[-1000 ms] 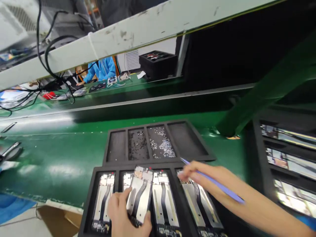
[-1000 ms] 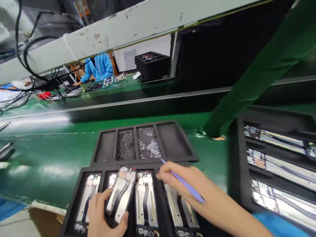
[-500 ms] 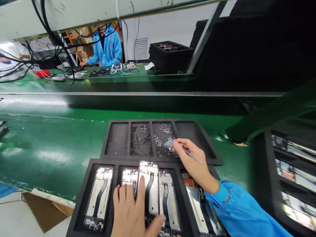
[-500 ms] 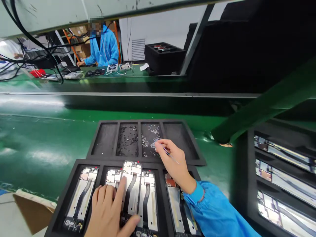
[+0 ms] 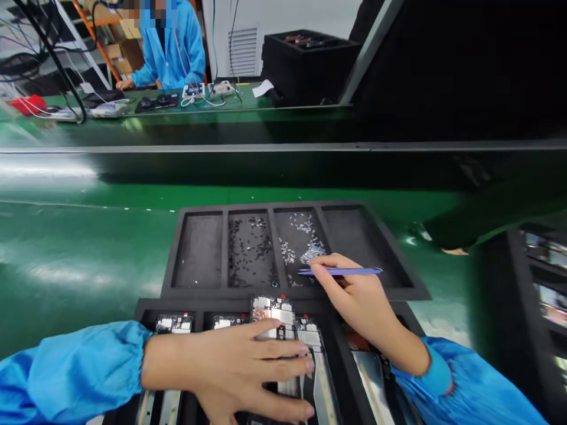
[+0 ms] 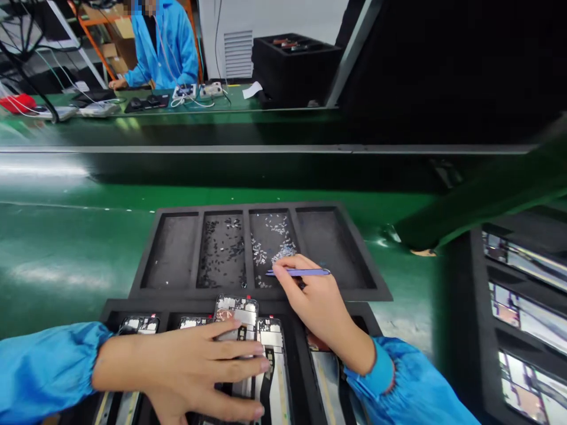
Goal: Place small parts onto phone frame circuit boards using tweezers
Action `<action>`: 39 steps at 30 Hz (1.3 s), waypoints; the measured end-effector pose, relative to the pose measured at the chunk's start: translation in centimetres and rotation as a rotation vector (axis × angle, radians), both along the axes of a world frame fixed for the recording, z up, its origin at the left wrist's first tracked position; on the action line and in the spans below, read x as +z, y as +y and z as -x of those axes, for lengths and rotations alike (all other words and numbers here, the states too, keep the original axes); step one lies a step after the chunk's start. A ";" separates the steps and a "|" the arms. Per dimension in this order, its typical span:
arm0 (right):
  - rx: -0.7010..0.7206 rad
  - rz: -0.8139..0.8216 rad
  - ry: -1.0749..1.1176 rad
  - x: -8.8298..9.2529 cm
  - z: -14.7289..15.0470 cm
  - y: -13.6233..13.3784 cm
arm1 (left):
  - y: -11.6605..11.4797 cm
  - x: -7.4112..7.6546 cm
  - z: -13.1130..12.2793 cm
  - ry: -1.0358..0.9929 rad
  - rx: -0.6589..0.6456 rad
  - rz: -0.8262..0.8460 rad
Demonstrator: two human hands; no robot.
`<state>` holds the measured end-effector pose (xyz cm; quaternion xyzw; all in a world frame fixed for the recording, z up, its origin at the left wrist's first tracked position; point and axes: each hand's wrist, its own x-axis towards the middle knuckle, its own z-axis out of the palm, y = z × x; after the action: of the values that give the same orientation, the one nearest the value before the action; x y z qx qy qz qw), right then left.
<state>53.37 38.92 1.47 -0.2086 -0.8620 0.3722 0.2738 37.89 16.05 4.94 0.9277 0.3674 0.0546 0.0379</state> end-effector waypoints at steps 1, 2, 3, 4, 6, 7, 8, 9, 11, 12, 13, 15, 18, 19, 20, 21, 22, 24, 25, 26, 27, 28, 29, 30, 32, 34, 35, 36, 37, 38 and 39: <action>-0.022 -0.064 0.003 0.1 -0.1 0.0 | 0.3 -0.4 0.1 -0.003 0.001 -0.001; -0.043 -0.119 0.000 0.1 -0.1 0.0 | 0.4 -0.6 0.2 0.002 0.031 0.007; -0.059 -0.158 -0.005 0.2 -0.2 0.0 | 0.4 -0.8 0.2 0.004 0.064 0.012; -0.061 -0.187 -0.009 0.3 -0.3 0.0 | 0.3 -0.9 0.2 0.007 0.095 0.012; -0.023 -0.228 -0.009 0.4 -0.4 -0.1 | 0.0 -0.8 0.3 0.007 0.126 0.003; 0.003 -0.246 -0.004 0.5 -0.5 -0.2 | -0.1 -0.8 0.4 0.004 0.127 -0.009; 0.024 -0.263 0.004 0.5 -0.6 -0.3 | -0.2 -0.7 0.5 0.000 0.127 -0.027; 0.041 -0.282 0.011 0.4 -0.6 -0.4 | -0.2 -0.7 0.7 -0.001 0.127 -0.049; 0.058 -0.316 0.016 0.3 -0.6 -0.5 | -0.2 -0.8 0.9 -0.001 0.138 -0.102; 0.063 -0.334 0.020 0.3 -0.6 -0.6 | -0.2 -0.8 0.9 -0.003 0.149 -0.127; 0.068 -0.354 0.022 0.2 -0.6 -0.7 | -0.2 -0.9 0.9 -0.012 0.160 -0.149; 0.079 -0.397 0.022 0.1 -0.6 -0.8 | -0.2 -1.2 0.7 -0.031 0.177 -0.180; 0.107 -0.482 0.021 -0.1 -0.8 -1.0 | -0.3 -1.5 0.4 -0.052 0.195 -0.210; 0.126 -0.512 0.021 -0.1 -0.9 -1.0 | -0.4 -1.5 0.3 -0.053 0.196 -0.218; 0.148 -0.538 0.018 -0.1 -1.0 -1.1 | -0.4 -1.4 0.2 -0.056 0.198 -0.229; 0.173 -0.562 0.015 0.0 -1.1 -1.1 | -0.5 -1.3 0.2 -0.060 0.199 -0.243; 0.198 -0.578 0.008 0.0 -1.2 -1.2 | -0.5 -1.2 0.2 -0.062 0.198 -0.260; 0.243 -0.602 -0.010 0.1 -1.3 -1.3 | -0.6 -1.0 0.3 -0.047 0.185 -0.294; 0.264 -0.614 -0.022 0.2 -1.4 -1.4 | -0.7 -0.8 0.3 -0.031 0.166 -0.304; 0.286 -0.628 -0.034 0.2 -1.3 -1.4 | -0.7 -0.8 0.3 -0.012 0.139 -0.307; 0.305 -0.643 -0.044 0.3 -1.3 -1.5 | -0.8 -0.7 0.4 0.006 0.108 -0.306; 0.323 -0.658 -0.053 0.4 -1.2 -1.6 | -0.9 -0.7 0.4 0.018 0.083 -0.307; 0.341 -0.670 -0.060 0.5 -1.1 -1.6 | -1.0 -0.7 0.3 0.025 0.070 -0.313; 0.354 -0.669 -0.063 0.6 -1.1 -1.7 | -1.1 -0.8 0.3 0.025 0.073 -0.329; 0.322 -0.633 -0.044 1.2 -1.0 -1.7 | -1.4 -1.1 0.0 0.031 0.125 -0.394; 0.207 -0.534 -0.037 2.3 -1.1 -1.7 | -1.6 -1.5 -0.4 0.030 0.244 -0.465; 0.135 -0.461 -0.040 3.2 -1.0 -1.9 | -1.7 -1.8 -0.7 0.024 0.308 -0.480; 0.071 -0.376 -0.046 4.1 -0.9 -2.0 | -1.8 -2.0 -0.9 0.014 0.365 -0.477; 0.024 -0.282 -0.059 5.0 -0.6 -2.3 | -1.8 -2.2 -1.0 0.003 0.406 -0.463; 0.004 -0.181 -0.074 5.9 -0.2 -2.7 | -1.9 -2.4 -1.1 -0.004 0.428 -0.441; 0.005 -0.076 -0.093 6.6 0.5 -3.1 | -1.9 -2.5 -1.2 -0.003 0.433 -0.422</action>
<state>52.91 35.85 8.09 -0.2129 -0.8878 0.3296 0.2404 39.11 14.16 2.44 0.8151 0.5370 0.1380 -0.1676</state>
